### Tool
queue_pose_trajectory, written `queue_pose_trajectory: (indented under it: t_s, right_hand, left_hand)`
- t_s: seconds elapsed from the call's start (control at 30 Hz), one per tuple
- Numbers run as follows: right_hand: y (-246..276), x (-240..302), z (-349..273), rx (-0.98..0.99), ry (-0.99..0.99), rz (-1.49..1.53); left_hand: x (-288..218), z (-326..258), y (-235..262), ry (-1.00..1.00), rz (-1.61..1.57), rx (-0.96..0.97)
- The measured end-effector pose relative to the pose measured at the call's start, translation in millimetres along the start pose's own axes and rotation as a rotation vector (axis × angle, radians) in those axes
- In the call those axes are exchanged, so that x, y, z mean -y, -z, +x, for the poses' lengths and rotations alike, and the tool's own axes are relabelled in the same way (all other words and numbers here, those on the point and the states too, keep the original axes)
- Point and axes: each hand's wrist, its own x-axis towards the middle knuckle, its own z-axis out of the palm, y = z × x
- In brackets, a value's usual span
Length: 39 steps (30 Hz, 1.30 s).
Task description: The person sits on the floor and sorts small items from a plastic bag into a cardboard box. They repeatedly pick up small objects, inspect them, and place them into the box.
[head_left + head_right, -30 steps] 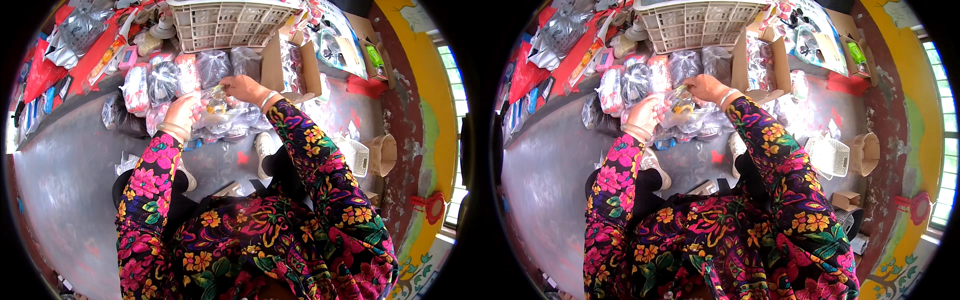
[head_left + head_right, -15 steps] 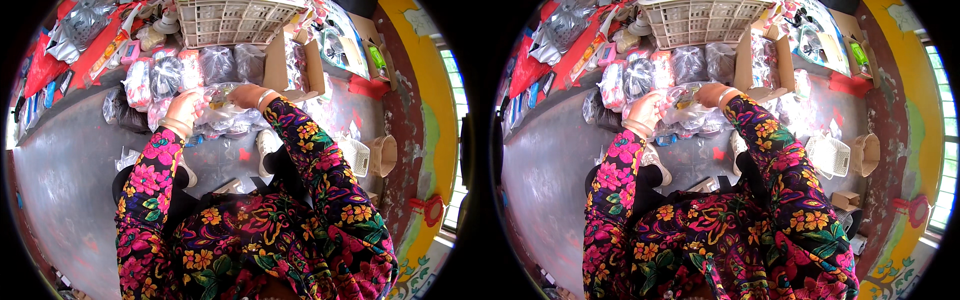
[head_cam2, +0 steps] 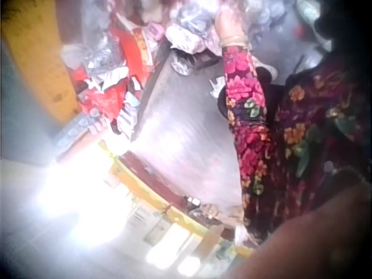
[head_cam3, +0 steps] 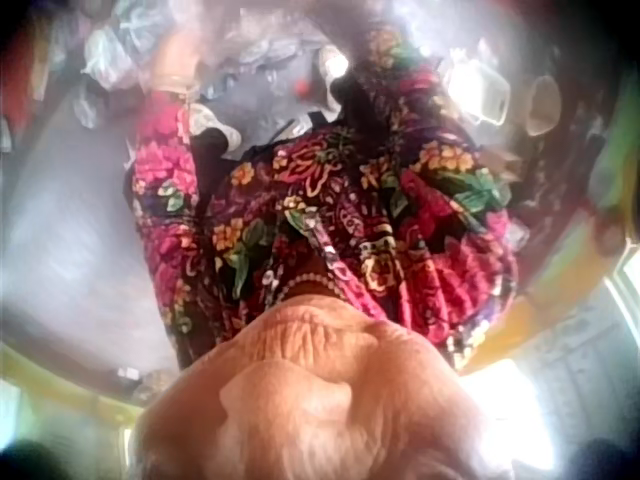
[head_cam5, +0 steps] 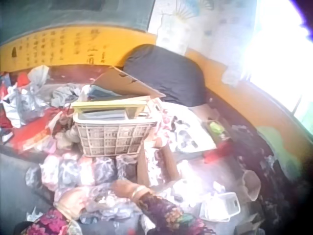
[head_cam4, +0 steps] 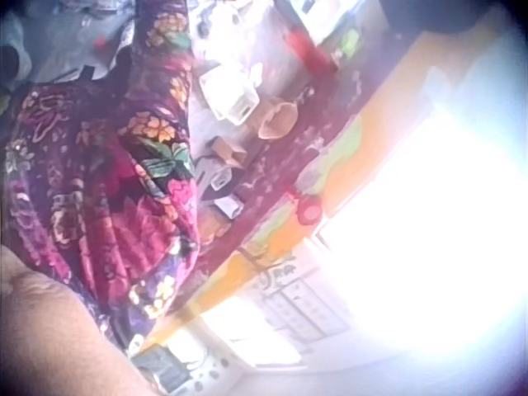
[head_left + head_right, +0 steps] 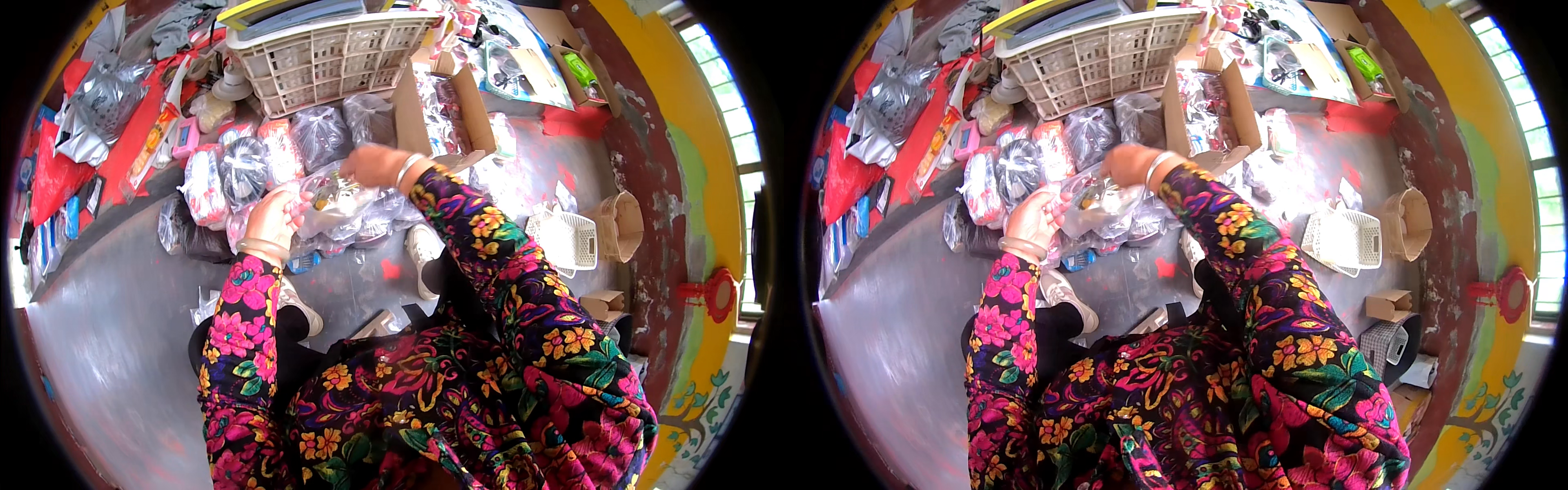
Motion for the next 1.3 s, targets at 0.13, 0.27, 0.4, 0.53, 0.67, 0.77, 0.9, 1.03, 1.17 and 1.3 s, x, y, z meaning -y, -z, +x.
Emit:
queue_pose_trajectory:
  t_s: [0.13, 0.27, 0.4, 0.53, 0.67, 0.77, 0.9, 1.03, 1.17, 1.3]
  right_hand:
    - [80, -34, -54, -0.370, -0.192, 0.578]
    - [69, -118, -103, -0.318, -0.394, -0.782]
    - [49, -116, -96, -0.099, -0.681, -0.142]
    - [44, -103, -85, -0.014, -0.755, -0.082]
    - [37, -99, -73, -0.025, -0.874, -0.075]
    - [31, -102, -71, -0.197, -0.902, -0.074]
    - [60, -86, -74, -0.085, -0.884, -0.108]
    - [63, -114, -99, -0.177, -0.883, 0.198]
    - [68, -121, -111, -0.322, -1.009, 0.370]
    - [76, -143, -133, -0.301, -0.694, -0.801]
  left_hand:
    - [1, 0, -4, -0.004, -0.026, -0.013]
    - [3, 4, -8, -0.001, -0.011, 0.033]
    - [4, 6, -2, -0.009, -0.022, 0.028]
    - [5, 9, -1, -0.012, -0.023, 0.035]
    - [3, 7, -3, -0.006, -0.014, 0.024]
    - [1, 4, -7, -0.003, -0.023, 0.027]
    - [2, 4, -2, -0.007, -0.024, 0.019]
    - [2, 4, -8, -0.001, -0.023, 0.011]
    - [3, 6, -4, 0.000, -0.015, 0.025]
    - [2, 4, -5, 0.014, -0.013, 0.035]
